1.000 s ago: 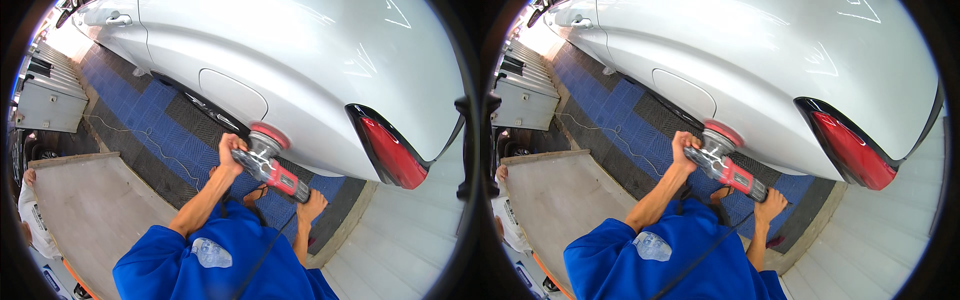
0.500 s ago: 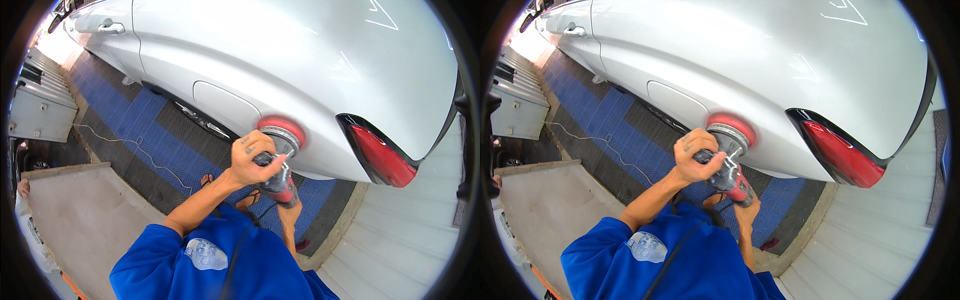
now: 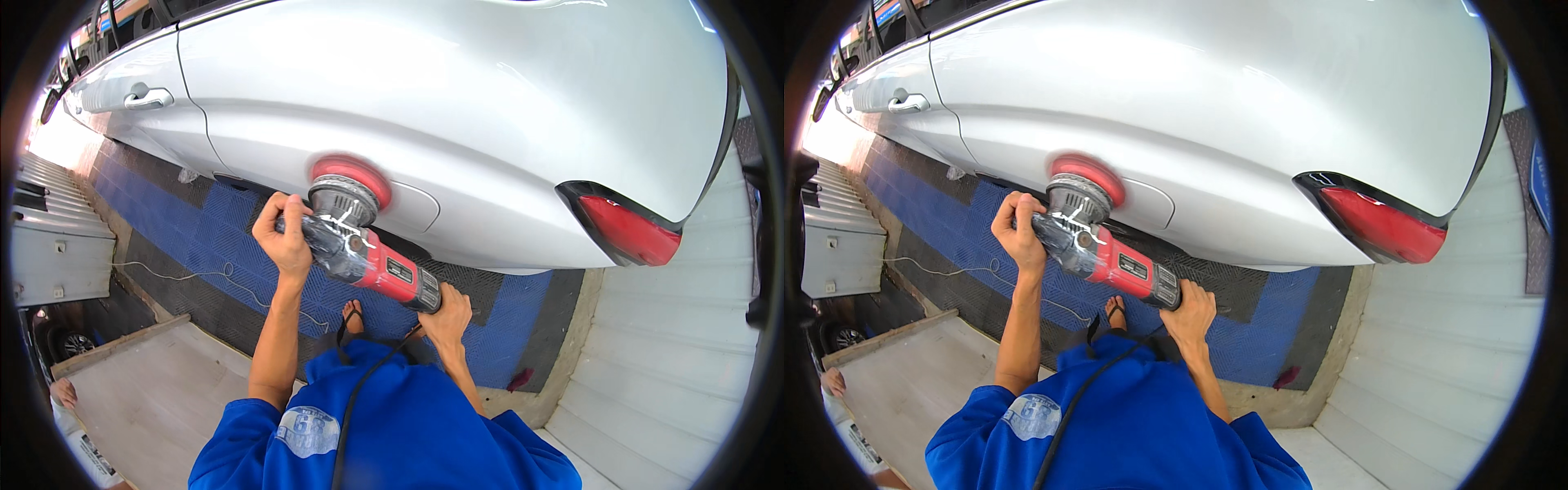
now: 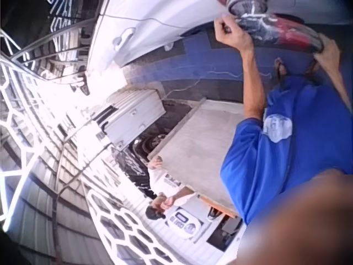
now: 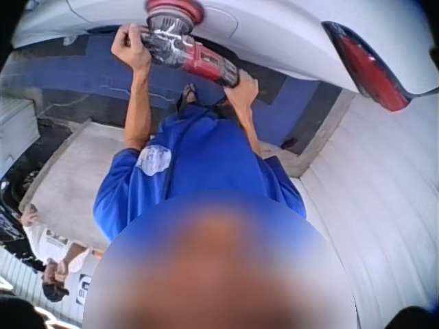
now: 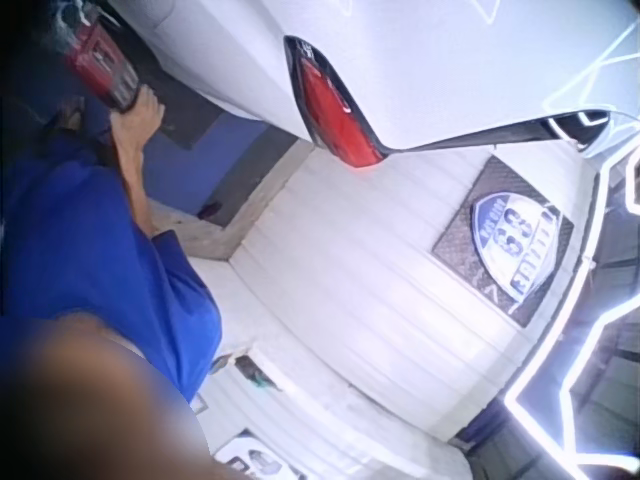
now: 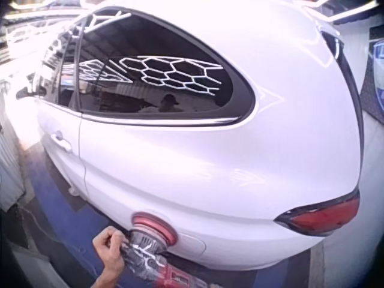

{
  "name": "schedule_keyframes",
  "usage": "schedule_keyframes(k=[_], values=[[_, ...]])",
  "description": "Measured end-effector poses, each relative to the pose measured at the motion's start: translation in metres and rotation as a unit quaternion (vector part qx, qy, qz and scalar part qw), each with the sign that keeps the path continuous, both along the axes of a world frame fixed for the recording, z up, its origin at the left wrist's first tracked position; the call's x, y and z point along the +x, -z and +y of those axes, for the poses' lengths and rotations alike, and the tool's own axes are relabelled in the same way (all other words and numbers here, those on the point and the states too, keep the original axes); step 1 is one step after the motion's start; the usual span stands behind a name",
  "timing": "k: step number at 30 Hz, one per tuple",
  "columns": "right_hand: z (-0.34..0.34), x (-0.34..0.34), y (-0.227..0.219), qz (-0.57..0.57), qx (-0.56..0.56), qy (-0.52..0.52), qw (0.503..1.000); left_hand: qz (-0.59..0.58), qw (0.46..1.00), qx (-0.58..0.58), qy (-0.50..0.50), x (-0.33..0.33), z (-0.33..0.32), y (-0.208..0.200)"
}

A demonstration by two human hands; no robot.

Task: The person uses a red and black electric polisher with a red pad to polish the rear and side panels of a white car. They move the tool in circular motions across the trunk, taillight area, and rear door, then briefly pick up a white bottle before resuming polishing.

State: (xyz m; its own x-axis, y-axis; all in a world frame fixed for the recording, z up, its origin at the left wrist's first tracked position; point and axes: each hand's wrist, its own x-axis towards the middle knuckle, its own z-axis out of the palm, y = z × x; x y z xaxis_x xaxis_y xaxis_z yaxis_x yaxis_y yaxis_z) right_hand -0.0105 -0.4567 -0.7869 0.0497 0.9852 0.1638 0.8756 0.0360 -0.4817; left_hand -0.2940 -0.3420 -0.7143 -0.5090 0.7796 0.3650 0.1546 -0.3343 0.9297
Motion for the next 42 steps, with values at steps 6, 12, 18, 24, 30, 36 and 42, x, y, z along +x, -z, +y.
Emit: schedule_keyframes(k=[6, 12, 18, 24, 30, 36, 42], values=[[0.007, -0.019, -0.008, -0.009, 0.063, -0.002, 0.998, -0.058, 0.997, -0.018, -0.051, -0.026, 0.006, 0.015], [0.006, -0.013, -0.014, -0.013, 0.087, 0.001, 0.996, -0.05, 0.998, -0.017, -0.043, -0.016, 0.0, 0.002], [-0.009, -0.029, -0.023, -0.008, 0.021, 0.035, 0.999, 0.022, 1.0, -0.01, 0.019, -0.018, -0.001, -0.03], [-0.013, -0.045, -0.016, 0.034, -0.012, 0.052, 0.998, 0.093, 0.993, 0.016, 0.075, -0.023, 0.008, -0.054], [-0.014, -0.056, 0.004, 0.109, -0.032, 0.092, 0.989, 0.142, 0.98, 0.079, 0.116, -0.021, 0.021, -0.066], [-0.012, -0.066, 0.011, 0.221, -0.085, 0.099, 0.967, 0.177, 0.967, 0.099, 0.153, -0.016, 0.03, -0.079], [-0.016, -0.062, 0.017, 0.251, -0.083, 0.127, 0.956, 0.182, 0.969, 0.089, 0.141, -0.003, 0.027, -0.084]])
